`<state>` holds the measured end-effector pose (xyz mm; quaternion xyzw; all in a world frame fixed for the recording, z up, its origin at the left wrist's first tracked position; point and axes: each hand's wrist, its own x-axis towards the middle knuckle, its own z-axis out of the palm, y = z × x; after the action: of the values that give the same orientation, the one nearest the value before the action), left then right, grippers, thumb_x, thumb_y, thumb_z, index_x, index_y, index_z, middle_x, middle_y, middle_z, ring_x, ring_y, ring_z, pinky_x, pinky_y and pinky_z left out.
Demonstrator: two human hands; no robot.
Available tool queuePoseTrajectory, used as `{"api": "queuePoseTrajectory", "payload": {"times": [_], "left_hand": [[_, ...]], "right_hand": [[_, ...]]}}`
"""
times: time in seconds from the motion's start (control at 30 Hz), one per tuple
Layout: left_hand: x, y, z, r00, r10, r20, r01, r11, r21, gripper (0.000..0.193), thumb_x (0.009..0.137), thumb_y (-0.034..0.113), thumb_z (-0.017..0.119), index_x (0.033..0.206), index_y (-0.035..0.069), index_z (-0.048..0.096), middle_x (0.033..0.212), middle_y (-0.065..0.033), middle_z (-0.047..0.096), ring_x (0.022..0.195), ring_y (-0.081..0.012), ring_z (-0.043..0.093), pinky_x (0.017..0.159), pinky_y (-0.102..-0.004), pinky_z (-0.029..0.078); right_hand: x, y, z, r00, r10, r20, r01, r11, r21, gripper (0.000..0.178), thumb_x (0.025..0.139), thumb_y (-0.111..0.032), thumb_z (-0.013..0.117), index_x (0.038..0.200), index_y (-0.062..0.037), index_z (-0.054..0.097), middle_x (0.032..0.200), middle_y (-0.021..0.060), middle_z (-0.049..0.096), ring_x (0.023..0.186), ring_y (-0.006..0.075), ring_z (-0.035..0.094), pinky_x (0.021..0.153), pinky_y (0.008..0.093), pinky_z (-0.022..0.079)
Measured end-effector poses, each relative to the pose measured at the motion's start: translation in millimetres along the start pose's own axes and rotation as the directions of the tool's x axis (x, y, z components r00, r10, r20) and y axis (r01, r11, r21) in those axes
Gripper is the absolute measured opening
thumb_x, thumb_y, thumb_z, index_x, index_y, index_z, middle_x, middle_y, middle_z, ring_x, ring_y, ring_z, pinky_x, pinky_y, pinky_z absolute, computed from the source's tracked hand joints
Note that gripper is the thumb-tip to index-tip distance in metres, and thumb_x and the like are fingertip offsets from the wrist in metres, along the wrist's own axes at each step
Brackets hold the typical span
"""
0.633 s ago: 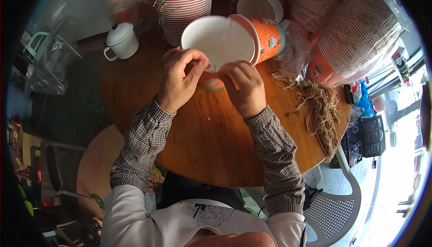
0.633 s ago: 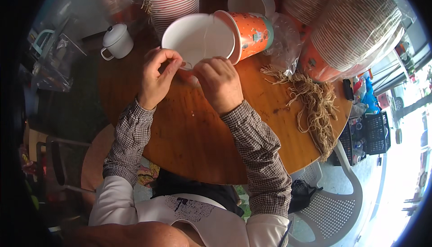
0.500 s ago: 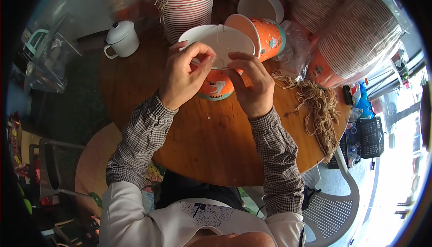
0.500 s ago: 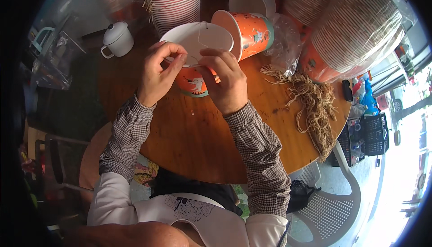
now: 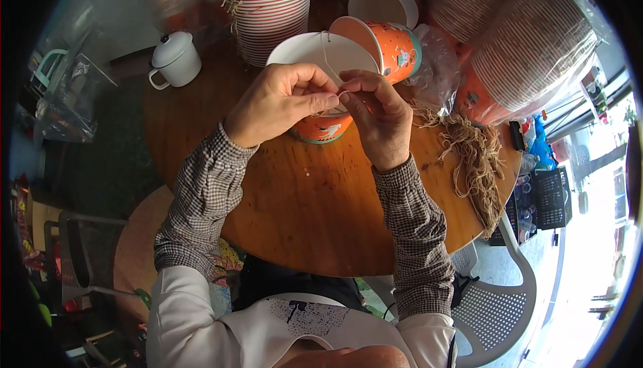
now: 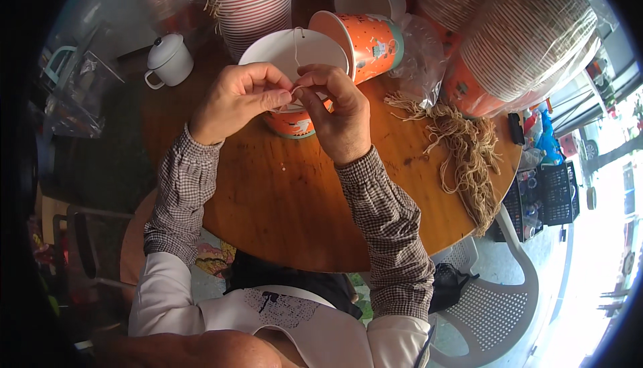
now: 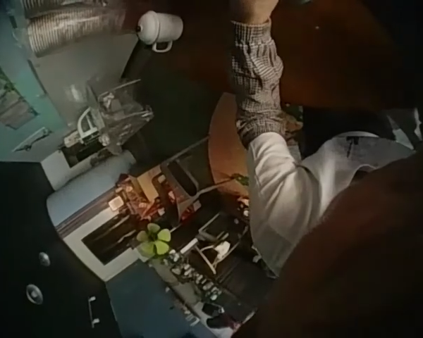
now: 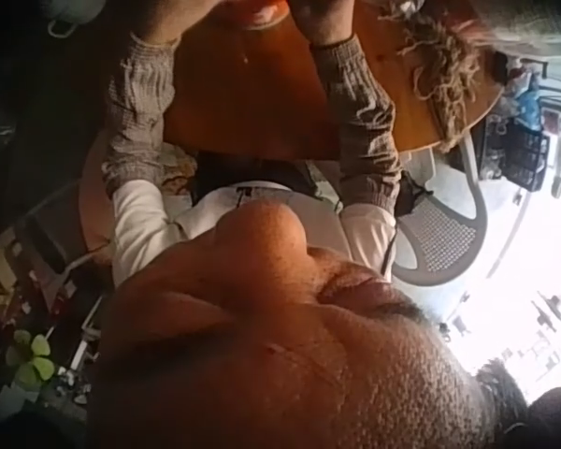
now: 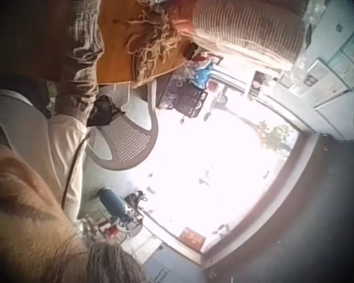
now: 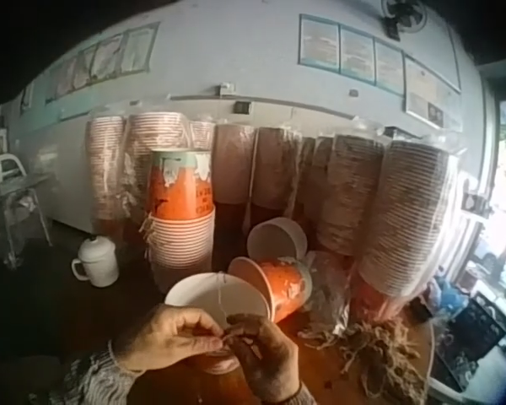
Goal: Threading and tying twine handles onto Halloween-themed paper buckets at a workshop table.
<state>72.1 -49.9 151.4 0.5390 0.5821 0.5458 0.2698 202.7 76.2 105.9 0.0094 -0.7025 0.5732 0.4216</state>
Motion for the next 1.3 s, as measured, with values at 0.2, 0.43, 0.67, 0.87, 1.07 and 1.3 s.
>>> {"api": "queuePoseTrajectory", "payload": {"times": [0.2,0.43,0.67,0.87,1.07,1.3], "left_hand": [[6.1,-8.5,1.7,0.991,0.029,-0.132,-0.041,0.995,-0.091,0.010,0.090,0.007,0.063,0.095,-0.002,0.061,0.086,-0.0031,0.065,0.078,-0.0073,0.061,0.072,-0.0206,0.050],[2.9,-18.3,7.8,0.970,0.087,-0.227,-0.145,0.956,-0.254,0.011,0.089,0.004,0.065,0.096,-0.003,0.061,0.092,-0.0070,0.067,0.087,-0.0122,0.066,0.080,-0.0237,0.055],[-0.2,-21.4,3.9,0.966,0.090,-0.243,-0.155,0.952,-0.265,0.012,0.089,0.005,0.064,0.097,-0.004,0.061,0.093,-0.0070,0.066,0.087,-0.0117,0.065,0.080,-0.0242,0.054],[-3.1,-21.0,7.5,0.979,0.147,-0.145,-0.169,0.973,-0.157,0.013,0.089,0.004,0.063,0.100,-0.002,0.060,0.097,-0.0052,0.065,0.087,-0.0110,0.065,0.078,-0.0254,0.055],[-6.2,-23.3,14.9,0.953,0.265,-0.143,-0.218,0.935,0.279,0.023,0.081,0.000,0.068,0.103,0.000,0.059,0.097,-0.0065,0.066,0.084,-0.0146,0.066,0.072,-0.0272,0.056],[-6.9,-27.4,9.9,0.919,0.355,-0.172,-0.267,0.880,0.392,0.016,0.080,-0.005,0.066,0.096,-0.002,0.062,0.093,-0.0083,0.066,0.082,-0.0201,0.067,0.071,-0.0307,0.056]], "right_hand": [[2.7,-1.0,4.7,0.978,-0.002,-0.208,0.028,0.993,0.119,0.016,0.084,0.005,0.064,0.099,0.0006,0.061,0.113,0.0116,0.060,0.097,0.0166,0.063,0.084,0.0278,0.051],[0.4,-0.6,-1.7,0.995,-0.092,0.026,0.093,0.854,-0.512,0.018,0.082,-0.015,0.071,0.097,-0.0075,0.066,0.102,0.0072,0.067,0.101,0.0214,0.061,0.108,0.0432,0.028],[-1.0,8.2,-4.8,0.999,0.012,-0.041,-0.025,0.947,-0.320,0.013,0.080,-0.010,0.074,0.091,-0.0084,0.069,0.087,-0.0009,0.069,0.082,0.0108,0.063,0.111,0.0431,0.023],[-0.2,2.9,-3.2,0.974,0.143,-0.175,-0.136,0.990,0.047,0.008,0.082,-0.007,0.072,0.089,-0.0028,0.070,0.086,0.0012,0.070,0.081,0.0091,0.062,0.090,0.0292,0.046],[0.7,0.4,-6.0,0.976,0.127,-0.177,-0.116,0.991,0.074,0.011,0.085,-0.006,0.070,0.093,0.0008,0.068,0.089,0.0029,0.069,0.084,0.0088,0.062,0.081,0.0242,0.049],[1.3,-5.6,-6.1,0.972,0.087,-0.219,-0.057,0.989,0.139,0.012,0.087,-0.005,0.068,0.096,0.0026,0.066,0.090,0.0055,0.068,0.086,0.0109,0.063,0.081,0.0244,0.050]]}}
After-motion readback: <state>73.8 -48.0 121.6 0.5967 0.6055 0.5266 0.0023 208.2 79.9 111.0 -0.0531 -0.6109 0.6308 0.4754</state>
